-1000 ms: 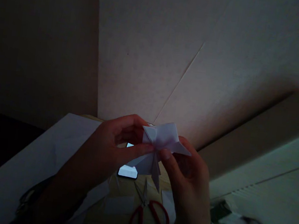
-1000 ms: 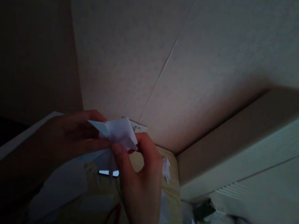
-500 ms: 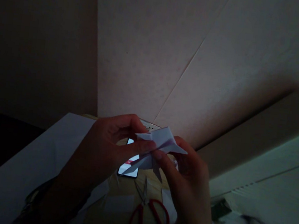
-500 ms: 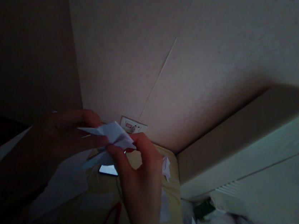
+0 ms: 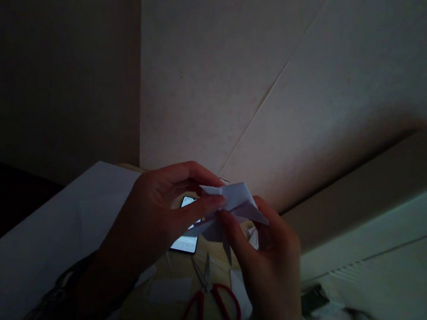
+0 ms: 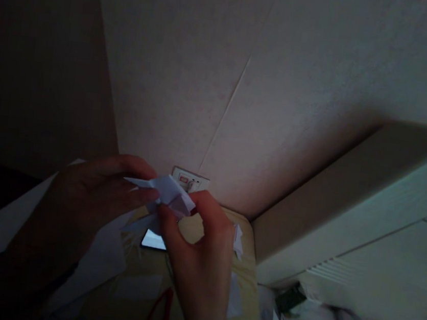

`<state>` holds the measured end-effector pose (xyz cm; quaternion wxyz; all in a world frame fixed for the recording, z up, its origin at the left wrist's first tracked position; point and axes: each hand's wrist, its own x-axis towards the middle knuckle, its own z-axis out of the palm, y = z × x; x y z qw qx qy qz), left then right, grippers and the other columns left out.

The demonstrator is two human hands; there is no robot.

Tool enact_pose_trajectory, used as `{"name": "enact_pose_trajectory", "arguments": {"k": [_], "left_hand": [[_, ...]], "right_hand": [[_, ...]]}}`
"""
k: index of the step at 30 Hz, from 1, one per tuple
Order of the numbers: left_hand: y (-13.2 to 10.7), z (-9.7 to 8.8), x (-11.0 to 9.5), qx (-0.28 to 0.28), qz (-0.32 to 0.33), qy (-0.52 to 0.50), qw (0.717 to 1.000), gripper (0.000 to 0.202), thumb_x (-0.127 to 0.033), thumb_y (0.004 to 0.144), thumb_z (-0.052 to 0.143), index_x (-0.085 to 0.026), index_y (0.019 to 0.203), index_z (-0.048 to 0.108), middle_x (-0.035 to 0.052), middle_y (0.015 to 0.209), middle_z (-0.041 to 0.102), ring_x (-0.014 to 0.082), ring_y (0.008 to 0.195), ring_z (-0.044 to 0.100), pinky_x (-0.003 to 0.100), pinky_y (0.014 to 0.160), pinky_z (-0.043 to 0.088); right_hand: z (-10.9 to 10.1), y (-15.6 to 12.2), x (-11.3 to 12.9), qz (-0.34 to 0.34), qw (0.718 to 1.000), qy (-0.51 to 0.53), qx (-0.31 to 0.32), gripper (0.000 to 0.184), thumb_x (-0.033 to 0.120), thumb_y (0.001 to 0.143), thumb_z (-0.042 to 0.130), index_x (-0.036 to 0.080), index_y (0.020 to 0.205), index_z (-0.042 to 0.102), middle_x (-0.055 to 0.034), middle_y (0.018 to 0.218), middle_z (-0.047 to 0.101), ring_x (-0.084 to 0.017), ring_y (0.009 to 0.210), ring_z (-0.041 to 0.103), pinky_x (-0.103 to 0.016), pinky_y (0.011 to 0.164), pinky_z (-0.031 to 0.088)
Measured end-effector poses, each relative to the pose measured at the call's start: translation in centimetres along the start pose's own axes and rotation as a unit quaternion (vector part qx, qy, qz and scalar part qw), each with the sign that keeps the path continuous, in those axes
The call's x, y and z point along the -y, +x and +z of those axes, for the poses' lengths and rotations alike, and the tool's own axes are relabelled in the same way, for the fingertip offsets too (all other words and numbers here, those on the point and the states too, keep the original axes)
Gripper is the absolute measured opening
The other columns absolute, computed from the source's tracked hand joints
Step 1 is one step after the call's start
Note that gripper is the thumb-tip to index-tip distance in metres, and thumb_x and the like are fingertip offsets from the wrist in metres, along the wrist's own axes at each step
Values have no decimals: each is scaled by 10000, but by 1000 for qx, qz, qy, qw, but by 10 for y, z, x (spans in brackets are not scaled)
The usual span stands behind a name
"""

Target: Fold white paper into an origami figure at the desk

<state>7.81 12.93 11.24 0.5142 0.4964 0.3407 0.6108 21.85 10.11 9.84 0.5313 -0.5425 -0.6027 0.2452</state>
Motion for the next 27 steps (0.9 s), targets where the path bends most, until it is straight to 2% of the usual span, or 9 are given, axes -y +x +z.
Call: {"name": "enact_pose_trajectory", "arguments": {"k": [3, 6, 13, 16, 20, 24, 27], "left_hand": [[-2, 0, -1, 8, 56, 37, 998, 193, -69, 655, 773, -257, 654, 728, -122, 624, 719, 43, 591, 654, 60, 533, 471], [-2, 1, 0, 0, 79, 46, 996, 182, -85, 676, 761, -262, 655, 721, -131, 615, 708, 44, 607, 664, 62, 557, 480], [-6, 6, -4, -30, 50, 42, 997, 139, -126, 705, 734, -210, 624, 660, -88, 598, 673, 84, 605, 626, 150, 580, 477], [-8, 4, -5, -35, 40, 60, 997, 147, -198, 725, 722, -208, 607, 635, -79, 564, 637, 88, 565, 576, 169, 527, 438], [-8, 1, -4, -28, 57, 51, 997, 154, -206, 744, 721, -206, 614, 640, -72, 554, 604, 88, 553, 553, 167, 493, 416], [-7, 0, -3, -17, 65, 31, 997, 165, -167, 759, 735, -212, 614, 671, -81, 580, 634, 77, 574, 562, 154, 537, 431], [-5, -2, -5, -8, 80, 50, 996, 163, -154, 794, 710, -235, 653, 727, -68, 672, 686, 86, 658, 603, 161, 634, 465]], "right_hand": [[0, -1, 1, 1, 1000, -3, 0, 89, 300, 791, 688, 232, 736, 705, 23, 710, 706, -145, 631, 612, -274, 595, 474], [-1, -2, 2, -19, 1000, -6, 1, 70, 274, 798, 686, 239, 743, 711, 34, 686, 697, -141, 634, 619, -259, 583, 474], [-3, -4, 3, -47, 999, -13, 3, 71, 251, 815, 682, 245, 752, 712, 43, 649, 674, -136, 618, 618, -254, 572, 470], [-2, -4, 5, -36, 999, -19, 1, 62, 244, 799, 691, 239, 740, 708, 39, 653, 675, -141, 612, 617, -263, 576, 475], [1, -5, 8, -34, 999, -11, 16, 86, 234, 797, 687, 231, 711, 689, 44, 639, 661, -143, 607, 621, -268, 579, 480], [-1, -4, 8, -51, 998, -23, 5, 95, 226, 803, 689, 230, 710, 676, 46, 642, 663, -140, 607, 621, -262, 567, 474], [-3, -2, 6, -95, 993, -58, -35, 81, 206, 823, 690, 231, 747, 681, 43, 668, 670, -140, 628, 632, -259, 574, 472]]}}
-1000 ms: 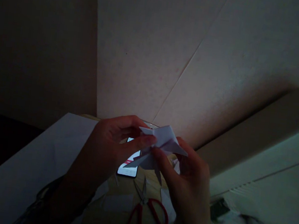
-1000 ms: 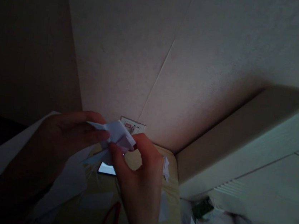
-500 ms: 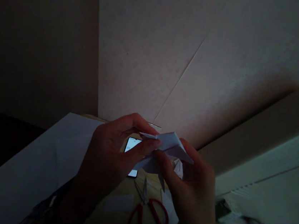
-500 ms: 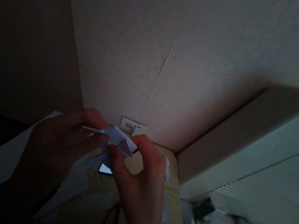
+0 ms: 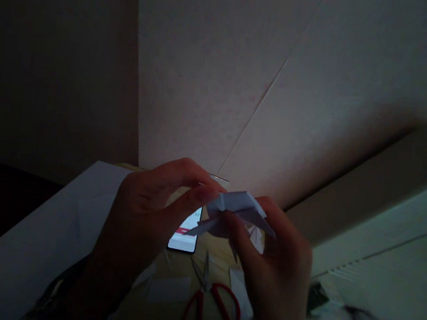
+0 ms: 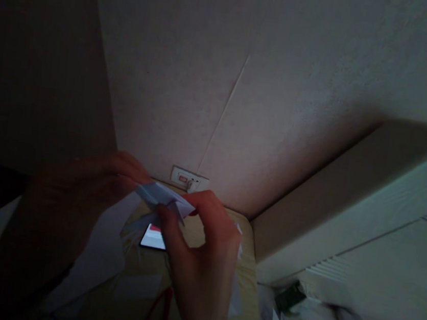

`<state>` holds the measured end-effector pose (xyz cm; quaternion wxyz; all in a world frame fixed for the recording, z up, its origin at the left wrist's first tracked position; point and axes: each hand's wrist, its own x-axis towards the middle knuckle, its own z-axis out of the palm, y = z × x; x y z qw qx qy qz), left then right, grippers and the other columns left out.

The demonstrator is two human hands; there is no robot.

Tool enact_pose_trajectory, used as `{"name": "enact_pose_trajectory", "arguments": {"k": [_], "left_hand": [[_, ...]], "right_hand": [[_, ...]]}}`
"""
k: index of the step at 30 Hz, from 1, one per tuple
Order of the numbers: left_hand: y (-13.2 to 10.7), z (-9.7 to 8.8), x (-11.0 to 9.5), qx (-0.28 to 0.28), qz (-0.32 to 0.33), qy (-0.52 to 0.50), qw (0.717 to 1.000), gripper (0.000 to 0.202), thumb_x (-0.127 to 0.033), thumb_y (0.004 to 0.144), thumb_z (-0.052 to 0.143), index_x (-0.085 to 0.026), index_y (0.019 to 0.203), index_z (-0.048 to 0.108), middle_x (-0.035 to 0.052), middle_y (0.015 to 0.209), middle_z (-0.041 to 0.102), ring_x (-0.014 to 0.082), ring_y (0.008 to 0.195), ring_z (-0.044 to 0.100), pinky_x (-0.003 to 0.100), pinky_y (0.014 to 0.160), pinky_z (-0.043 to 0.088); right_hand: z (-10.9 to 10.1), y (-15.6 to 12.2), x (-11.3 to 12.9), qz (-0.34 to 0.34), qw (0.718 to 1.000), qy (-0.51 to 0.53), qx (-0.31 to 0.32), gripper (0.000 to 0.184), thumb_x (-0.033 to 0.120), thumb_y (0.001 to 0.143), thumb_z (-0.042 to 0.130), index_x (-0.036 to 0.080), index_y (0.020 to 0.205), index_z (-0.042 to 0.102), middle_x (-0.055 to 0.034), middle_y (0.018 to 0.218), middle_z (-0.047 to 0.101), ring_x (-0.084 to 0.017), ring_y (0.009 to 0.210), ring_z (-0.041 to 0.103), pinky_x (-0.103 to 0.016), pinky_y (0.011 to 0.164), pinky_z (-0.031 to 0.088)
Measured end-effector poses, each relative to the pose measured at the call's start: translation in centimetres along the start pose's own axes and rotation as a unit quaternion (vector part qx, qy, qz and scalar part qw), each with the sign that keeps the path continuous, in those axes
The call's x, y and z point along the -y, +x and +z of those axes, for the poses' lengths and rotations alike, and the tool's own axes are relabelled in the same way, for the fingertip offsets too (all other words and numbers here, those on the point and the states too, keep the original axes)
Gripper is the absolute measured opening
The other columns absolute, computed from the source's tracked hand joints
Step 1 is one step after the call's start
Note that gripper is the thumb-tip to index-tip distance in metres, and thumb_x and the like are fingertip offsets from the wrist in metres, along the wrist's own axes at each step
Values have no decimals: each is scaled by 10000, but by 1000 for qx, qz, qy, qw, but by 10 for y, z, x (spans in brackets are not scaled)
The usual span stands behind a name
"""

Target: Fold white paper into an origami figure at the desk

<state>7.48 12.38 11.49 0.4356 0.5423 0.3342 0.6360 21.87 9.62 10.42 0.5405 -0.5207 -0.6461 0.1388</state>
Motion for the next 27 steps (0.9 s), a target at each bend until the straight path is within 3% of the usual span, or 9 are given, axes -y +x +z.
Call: {"name": "enact_pose_trajectory", "arguments": {"k": [4, 7, 10, 16, 21, 27], "left_hand": [[5, -5, 1, 19, 3, 15, 1000, 48, -295, 779, 759, -260, 810, 769, -42, 671, 648, 131, 662, 605, 212, 629, 489], [7, -8, 5, 51, -56, -30, 997, 301, -495, 869, 635, -216, 895, 745, -39, 545, 581, 128, 491, 537, 228, 498, 446], [4, -5, 8, 98, -143, -78, 982, 355, -501, 914, 559, -192, 978, 722, -3, 556, 647, 153, 479, 605, 233, 473, 460], [-1, -1, 5, 29, -170, -79, 982, 256, -409, 882, 621, -247, 1050, 724, 19, 703, 756, 155, 558, 674, 215, 515, 505], [5, -10, 2, 59, -185, -111, 975, 379, -420, 795, 745, -246, 1128, 691, 30, 732, 769, 203, 648, 735, 241, 554, 562], [9, -17, 5, 22, -158, -43, 986, 681, -197, 627, 874, -284, 1255, 626, -6, 773, 765, 220, 724, 763, 226, 586, 584]], "right_hand": [[2, -2, -2, -93, 986, -68, -118, 104, 154, 845, 688, 247, 800, 686, 21, 750, 686, -164, 703, 649, -287, 641, 490], [3, -7, -5, -166, 965, -55, -194, 193, 100, 867, 624, 273, 889, 708, -14, 830, 701, -203, 770, 655, -332, 680, 498], [-1, -11, -9, -212, 962, -74, -157, 340, 56, 861, 556, 318, 1003, 721, -28, 869, 725, -226, 789, 669, -362, 682, 506], [-14, -10, -11, -245, 961, -126, -33, 362, 89, 847, 535, 303, 1075, 717, -43, 979, 747, -245, 841, 684, -378, 679, 506], [-9, -5, -11, -261, 957, -127, -27, 343, 106, 888, 497, 285, 1074, 722, -34, 1063, 735, -223, 914, 683, -354, 707, 531], [-2, -4, -8, -223, 969, -105, -29, 325, 82, 888, 553, 299, 1012, 760, -41, 1100, 734, -223, 894, 700, -362, 727, 582]]}}
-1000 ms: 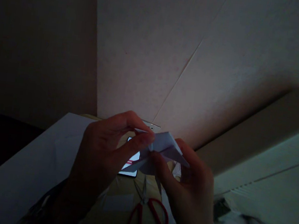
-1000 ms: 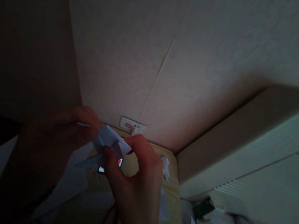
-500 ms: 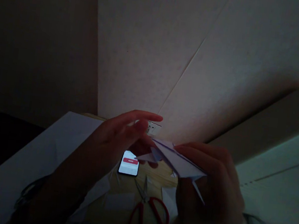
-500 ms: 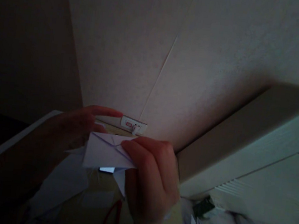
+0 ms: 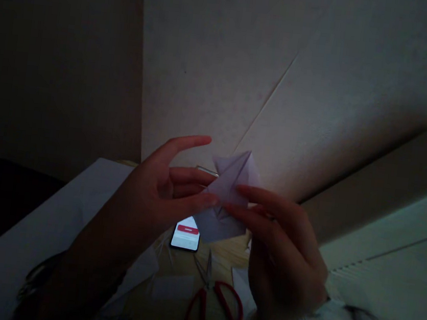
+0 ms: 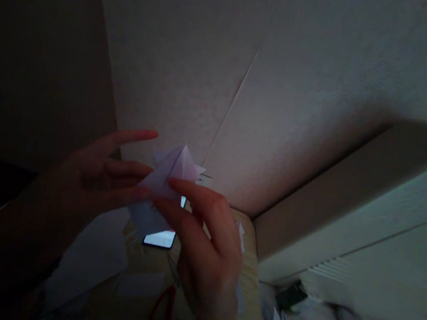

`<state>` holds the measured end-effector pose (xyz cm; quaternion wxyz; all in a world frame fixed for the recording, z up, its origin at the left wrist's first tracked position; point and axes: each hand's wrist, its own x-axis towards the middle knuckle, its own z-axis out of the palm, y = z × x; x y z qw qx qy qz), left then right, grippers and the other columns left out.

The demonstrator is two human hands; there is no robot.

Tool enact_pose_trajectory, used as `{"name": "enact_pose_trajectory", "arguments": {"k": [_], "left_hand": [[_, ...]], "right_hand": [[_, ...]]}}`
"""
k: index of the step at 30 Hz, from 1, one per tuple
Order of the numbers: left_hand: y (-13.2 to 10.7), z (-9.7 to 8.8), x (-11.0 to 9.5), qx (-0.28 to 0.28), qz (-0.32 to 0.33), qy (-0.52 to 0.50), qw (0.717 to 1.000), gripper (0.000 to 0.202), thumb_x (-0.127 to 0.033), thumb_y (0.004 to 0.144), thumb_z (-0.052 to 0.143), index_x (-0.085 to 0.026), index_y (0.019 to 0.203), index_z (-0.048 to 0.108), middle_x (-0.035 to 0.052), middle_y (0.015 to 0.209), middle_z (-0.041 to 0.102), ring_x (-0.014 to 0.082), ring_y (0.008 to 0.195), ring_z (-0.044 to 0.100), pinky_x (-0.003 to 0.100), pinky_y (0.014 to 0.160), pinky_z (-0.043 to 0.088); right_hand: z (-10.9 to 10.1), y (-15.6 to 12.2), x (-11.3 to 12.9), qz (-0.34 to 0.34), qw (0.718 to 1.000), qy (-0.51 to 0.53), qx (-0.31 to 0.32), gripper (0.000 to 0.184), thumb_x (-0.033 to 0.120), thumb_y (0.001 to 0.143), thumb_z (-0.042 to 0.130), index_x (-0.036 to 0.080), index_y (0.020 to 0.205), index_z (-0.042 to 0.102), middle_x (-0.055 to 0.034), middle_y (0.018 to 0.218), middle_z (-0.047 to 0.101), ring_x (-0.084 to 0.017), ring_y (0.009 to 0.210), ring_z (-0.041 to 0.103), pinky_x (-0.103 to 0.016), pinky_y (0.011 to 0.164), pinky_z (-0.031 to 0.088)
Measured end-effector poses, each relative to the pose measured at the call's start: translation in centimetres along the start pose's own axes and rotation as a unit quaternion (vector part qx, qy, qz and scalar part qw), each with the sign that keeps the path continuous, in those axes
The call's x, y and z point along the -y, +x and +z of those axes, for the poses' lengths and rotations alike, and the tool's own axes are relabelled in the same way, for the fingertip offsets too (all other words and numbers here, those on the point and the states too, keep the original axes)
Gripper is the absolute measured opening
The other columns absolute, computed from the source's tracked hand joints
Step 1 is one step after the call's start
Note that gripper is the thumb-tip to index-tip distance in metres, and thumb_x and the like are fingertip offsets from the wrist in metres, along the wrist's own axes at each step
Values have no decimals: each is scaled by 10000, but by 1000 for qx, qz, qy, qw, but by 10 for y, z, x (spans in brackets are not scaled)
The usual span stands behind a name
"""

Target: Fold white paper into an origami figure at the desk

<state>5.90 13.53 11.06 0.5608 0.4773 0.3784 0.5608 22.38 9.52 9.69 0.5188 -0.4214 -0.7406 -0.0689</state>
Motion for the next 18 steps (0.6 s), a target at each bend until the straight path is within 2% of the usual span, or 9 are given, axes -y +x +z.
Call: {"name": "enact_pose_trajectory", "arguments": {"k": [3, 6, 9, 11, 15, 18], "left_hand": [[1, 0, 3, 3, 25, -1, 1000, 668, -167, 631, 858, -295, 1241, 618, -19, 757, 758, 220, 738, 769, 232, 613, 601], [2, 0, 4, 20, 28, 3, 999, 613, -149, 645, 836, -281, 1208, 635, -18, 736, 755, 213, 721, 769, 222, 597, 598], [1, 3, 5, 46, 26, 25, 998, 547, -136, 657, 816, -282, 1164, 670, -21, 725, 753, 198, 695, 764, 189, 542, 571], [0, 5, 4, 63, 26, 33, 997, 501, -134, 666, 806, -285, 1129, 691, -20, 726, 755, 193, 692, 764, 189, 548, 571], [1, 6, 7, 82, 15, 34, 996, 430, -148, 676, 805, -278, 1075, 714, -11, 748, 770, 198, 730, 772, 208, 610, 592], [4, 5, 11, 94, -9, 23, 995, 345, -194, 689, 809, -275, 1013, 723, -5, 775, 783, 205, 717, 773, 197, 546, 575]], "right_hand": [[2, 1, 0, 20, 999, 30, -30, 362, 61, 895, 518, 301, 1059, 733, -46, 1146, 705, -236, 1004, 685, -378, 780, 585], [5, 3, 0, 104, 989, 67, -79, 332, 129, 919, 542, 300, 1183, 648, -65, 1199, 661, -233, 1023, 668, -354, 774, 577], [7, 4, -2, 177, 974, 115, -77, 342, 229, 911, 611, 299, 1245, 595, -73, 1231, 658, -220, 991, 669, -319, 750, 568], [7, 4, -5, 209, 966, 144, -46, 305, 254, 879, 667, 287, 1180, 631, -50, 1126, 701, -203, 933, 674, -314, 749, 561], [4, 2, -8, 259, 949, 177, -33, 44, 238, 838, 713, 258, 869, 689, 17, 807, 703, -164, 747, 655, -297, 682, 530], [3, 3, -8, 278, 940, 194, -47, 68, 208, 793, 740, 249, 791, 685, 32, 725, 682, -154, 684, 635, -273, 612, 501]]}}
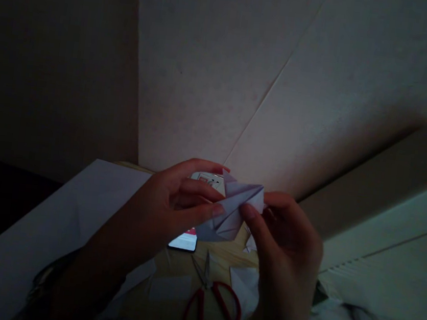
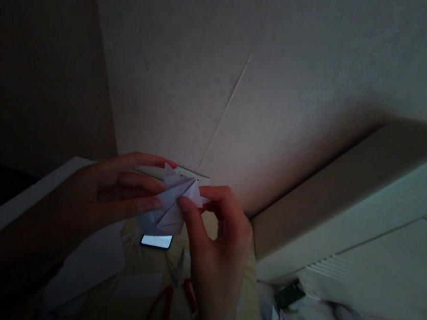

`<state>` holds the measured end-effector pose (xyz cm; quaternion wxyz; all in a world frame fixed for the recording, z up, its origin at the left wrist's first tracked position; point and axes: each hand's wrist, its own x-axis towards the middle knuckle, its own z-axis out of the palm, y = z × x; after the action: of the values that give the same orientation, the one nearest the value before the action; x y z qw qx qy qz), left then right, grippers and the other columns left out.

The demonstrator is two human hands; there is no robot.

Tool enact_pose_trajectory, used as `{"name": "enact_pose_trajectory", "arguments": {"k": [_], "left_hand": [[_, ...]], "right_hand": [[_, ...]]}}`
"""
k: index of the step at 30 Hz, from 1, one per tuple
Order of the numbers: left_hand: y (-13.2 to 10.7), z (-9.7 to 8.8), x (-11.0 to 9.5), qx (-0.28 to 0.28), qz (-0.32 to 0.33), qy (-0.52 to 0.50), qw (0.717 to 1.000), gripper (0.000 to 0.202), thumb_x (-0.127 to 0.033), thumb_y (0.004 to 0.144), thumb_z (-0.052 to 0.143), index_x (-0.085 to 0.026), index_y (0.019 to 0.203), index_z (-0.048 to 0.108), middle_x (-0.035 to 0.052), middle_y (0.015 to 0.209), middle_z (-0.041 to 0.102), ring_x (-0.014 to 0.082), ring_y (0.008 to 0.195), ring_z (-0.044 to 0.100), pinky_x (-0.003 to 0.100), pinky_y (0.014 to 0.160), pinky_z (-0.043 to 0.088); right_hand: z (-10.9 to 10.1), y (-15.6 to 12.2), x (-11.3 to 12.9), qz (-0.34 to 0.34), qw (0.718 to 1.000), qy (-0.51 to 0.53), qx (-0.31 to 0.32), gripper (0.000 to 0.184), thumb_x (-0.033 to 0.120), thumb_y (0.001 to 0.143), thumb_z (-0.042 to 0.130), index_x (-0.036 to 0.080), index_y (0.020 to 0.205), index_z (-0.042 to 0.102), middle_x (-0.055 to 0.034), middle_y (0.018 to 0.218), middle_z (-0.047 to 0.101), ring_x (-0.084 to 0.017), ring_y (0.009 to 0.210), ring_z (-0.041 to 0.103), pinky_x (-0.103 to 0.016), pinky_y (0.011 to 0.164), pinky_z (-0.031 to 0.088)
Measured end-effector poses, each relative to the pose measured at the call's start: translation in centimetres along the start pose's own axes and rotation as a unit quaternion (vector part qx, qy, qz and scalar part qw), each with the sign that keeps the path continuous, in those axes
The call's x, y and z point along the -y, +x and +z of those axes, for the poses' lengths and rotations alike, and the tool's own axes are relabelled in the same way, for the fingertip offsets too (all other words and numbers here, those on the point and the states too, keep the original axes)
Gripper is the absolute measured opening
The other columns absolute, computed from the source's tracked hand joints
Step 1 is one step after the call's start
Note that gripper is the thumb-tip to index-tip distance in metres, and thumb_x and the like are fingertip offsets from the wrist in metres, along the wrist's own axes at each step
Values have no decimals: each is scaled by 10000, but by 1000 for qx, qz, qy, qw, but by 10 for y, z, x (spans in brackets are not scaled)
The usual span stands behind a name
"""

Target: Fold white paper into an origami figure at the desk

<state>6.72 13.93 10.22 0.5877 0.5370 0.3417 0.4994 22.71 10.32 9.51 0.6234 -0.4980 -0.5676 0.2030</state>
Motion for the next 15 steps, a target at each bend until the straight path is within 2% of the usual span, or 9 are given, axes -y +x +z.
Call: {"name": "enact_pose_trajectory", "arguments": {"k": [4, 10, 15], "left_hand": [[4, -3, 4, 13, -35, -11, 999, 321, -189, 638, 844, -252, 935, 740, 11, 796, 796, 220, 715, 775, 200, 516, 564], [6, -4, 5, 35, -82, -4, 996, 413, -150, 570, 866, -227, 956, 743, 5, 812, 808, 226, 765, 780, 245, 637, 605], [6, -4, 4, 50, -83, 15, 995, 320, -153, 599, 849, -212, 897, 745, -6, 756, 802, 236, 791, 780, 273, 700, 613]], "right_hand": [[-1, 1, 1, 0, 1000, 4, 14, 93, 182, 786, 745, 244, 745, 688, 51, 665, 667, -127, 618, 615, -249, 574, 472], [-4, 3, -1, -17, 999, -6, 31, 114, 160, 775, 759, 241, 726, 694, 67, 656, 678, -109, 615, 613, -217, 571, 463], [-4, 4, -3, -34, 998, -6, 56, 110, 160, 798, 749, 263, 778, 718, 70, 691, 691, -103, 654, 621, -206, 600, 477]]}}
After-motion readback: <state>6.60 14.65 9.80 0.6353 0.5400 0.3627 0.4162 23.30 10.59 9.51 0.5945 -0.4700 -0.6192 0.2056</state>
